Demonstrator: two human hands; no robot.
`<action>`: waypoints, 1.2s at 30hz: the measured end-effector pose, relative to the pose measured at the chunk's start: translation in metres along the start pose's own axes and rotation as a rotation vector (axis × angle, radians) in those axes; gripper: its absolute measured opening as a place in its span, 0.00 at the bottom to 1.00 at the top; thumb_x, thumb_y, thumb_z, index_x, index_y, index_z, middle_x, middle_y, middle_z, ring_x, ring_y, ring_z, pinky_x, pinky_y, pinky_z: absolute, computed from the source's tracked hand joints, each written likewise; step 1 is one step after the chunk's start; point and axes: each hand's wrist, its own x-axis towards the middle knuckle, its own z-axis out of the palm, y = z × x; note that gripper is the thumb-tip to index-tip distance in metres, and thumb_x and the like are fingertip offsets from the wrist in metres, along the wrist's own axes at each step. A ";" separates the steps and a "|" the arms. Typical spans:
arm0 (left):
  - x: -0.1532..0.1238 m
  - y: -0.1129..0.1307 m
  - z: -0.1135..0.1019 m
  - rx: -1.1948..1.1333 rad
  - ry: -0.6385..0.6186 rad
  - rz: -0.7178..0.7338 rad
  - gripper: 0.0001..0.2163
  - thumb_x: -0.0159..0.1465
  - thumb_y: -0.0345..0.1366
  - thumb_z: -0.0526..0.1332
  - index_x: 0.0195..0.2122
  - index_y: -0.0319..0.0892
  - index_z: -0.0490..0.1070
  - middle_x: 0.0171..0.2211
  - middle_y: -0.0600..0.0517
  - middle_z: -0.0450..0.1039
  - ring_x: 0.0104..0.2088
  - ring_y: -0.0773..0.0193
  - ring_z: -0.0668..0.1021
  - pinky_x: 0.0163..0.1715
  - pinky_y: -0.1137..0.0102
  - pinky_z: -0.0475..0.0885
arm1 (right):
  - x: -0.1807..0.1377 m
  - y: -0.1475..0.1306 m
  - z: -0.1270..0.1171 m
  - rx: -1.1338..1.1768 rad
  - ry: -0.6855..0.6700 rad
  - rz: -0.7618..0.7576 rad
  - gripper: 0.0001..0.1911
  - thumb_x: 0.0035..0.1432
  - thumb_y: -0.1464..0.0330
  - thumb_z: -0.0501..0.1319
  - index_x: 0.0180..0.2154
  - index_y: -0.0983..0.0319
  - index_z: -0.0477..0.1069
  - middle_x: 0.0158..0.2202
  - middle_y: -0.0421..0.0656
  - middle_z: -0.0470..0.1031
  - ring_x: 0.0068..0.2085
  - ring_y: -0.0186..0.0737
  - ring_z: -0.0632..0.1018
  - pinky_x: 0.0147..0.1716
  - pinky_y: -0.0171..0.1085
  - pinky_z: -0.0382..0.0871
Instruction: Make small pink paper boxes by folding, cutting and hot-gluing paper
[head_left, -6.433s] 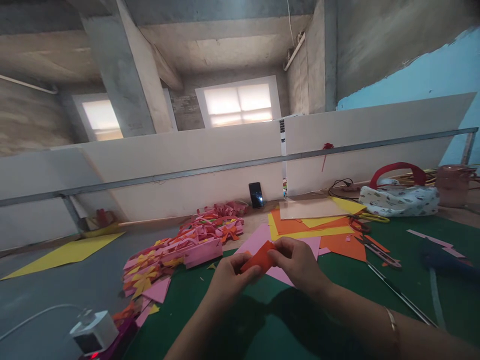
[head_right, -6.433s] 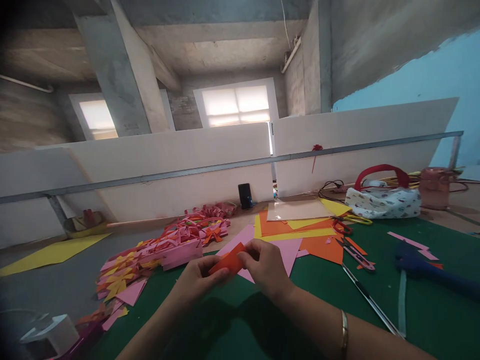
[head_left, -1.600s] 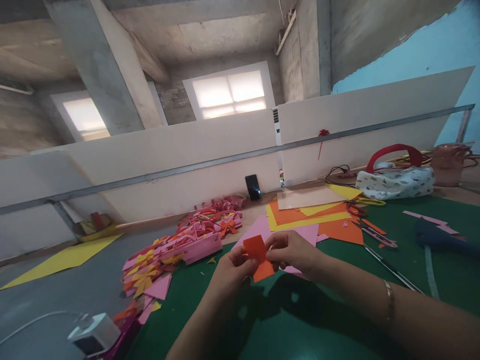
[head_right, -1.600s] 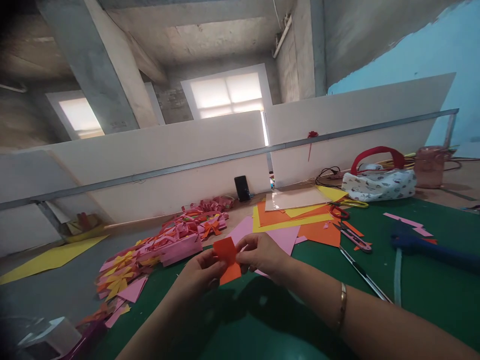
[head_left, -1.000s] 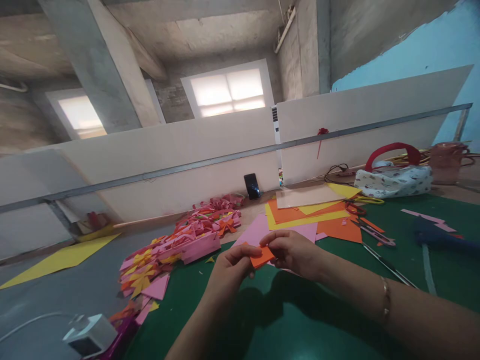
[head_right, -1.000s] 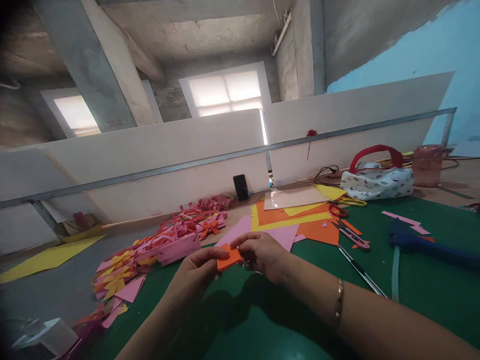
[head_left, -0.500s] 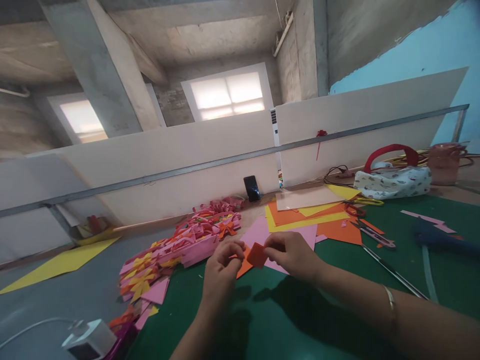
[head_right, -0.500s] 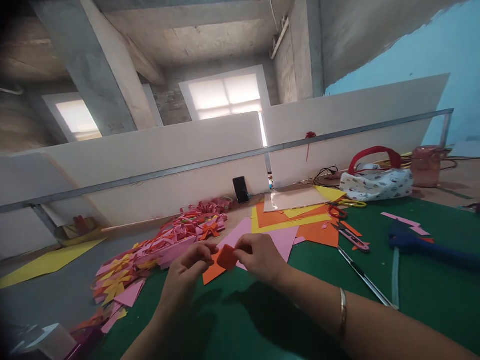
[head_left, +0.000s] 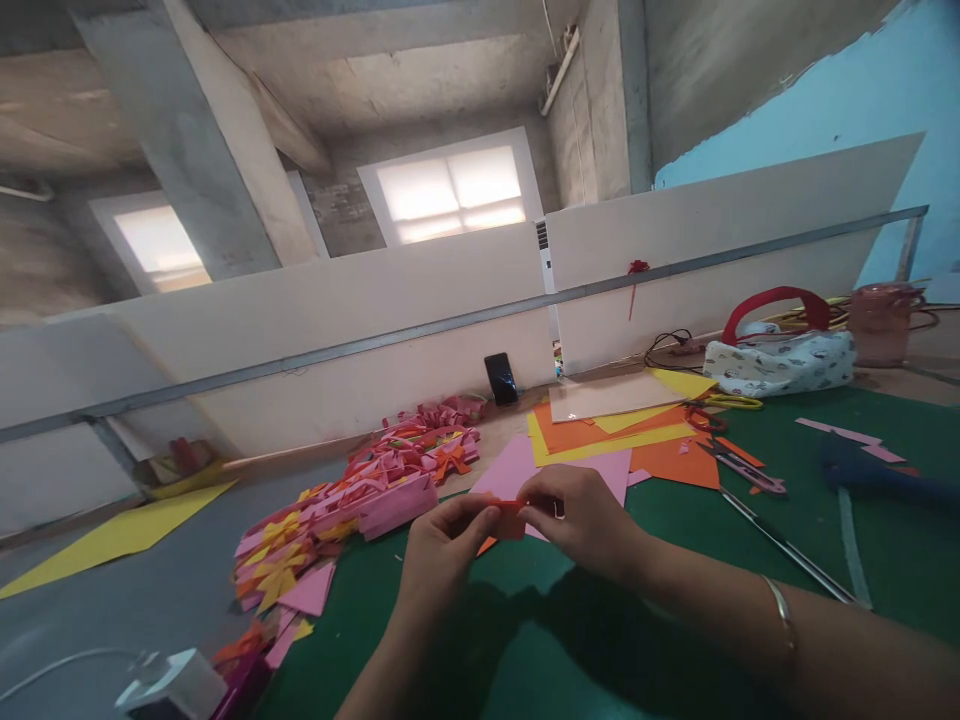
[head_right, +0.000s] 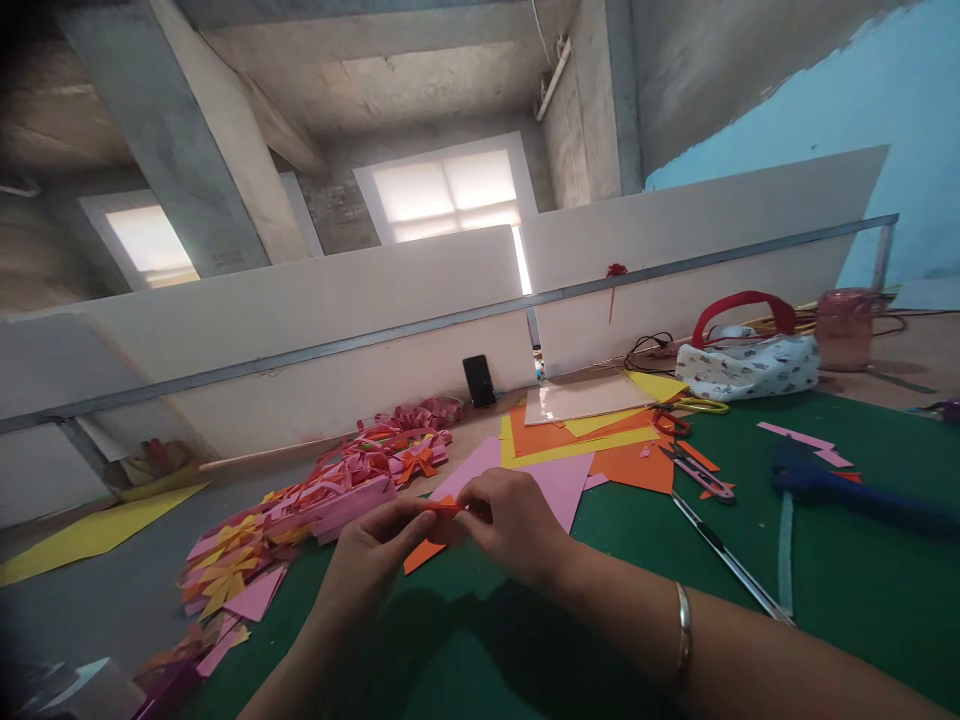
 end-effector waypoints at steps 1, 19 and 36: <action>0.001 0.000 -0.001 -0.010 0.000 -0.010 0.09 0.47 0.39 0.66 0.28 0.41 0.76 0.28 0.51 0.78 0.31 0.61 0.78 0.34 0.71 0.72 | 0.000 0.000 0.000 0.001 0.011 0.004 0.03 0.51 0.72 0.60 0.29 0.62 0.73 0.26 0.41 0.74 0.26 0.34 0.70 0.26 0.32 0.60; 0.007 -0.013 -0.003 -0.105 -0.055 -0.052 0.12 0.46 0.41 0.67 0.29 0.40 0.75 0.26 0.52 0.76 0.28 0.65 0.75 0.29 0.73 0.69 | 0.001 -0.003 -0.002 0.153 0.031 0.112 0.05 0.50 0.71 0.59 0.26 0.63 0.74 0.24 0.40 0.74 0.25 0.32 0.71 0.24 0.30 0.61; 0.002 -0.010 0.000 -0.048 -0.158 -0.084 0.11 0.48 0.40 0.66 0.30 0.39 0.77 0.26 0.50 0.76 0.26 0.66 0.72 0.29 0.72 0.66 | 0.004 -0.007 -0.003 0.458 -0.022 0.321 0.04 0.42 0.75 0.58 0.19 0.64 0.70 0.17 0.36 0.66 0.22 0.29 0.66 0.21 0.29 0.58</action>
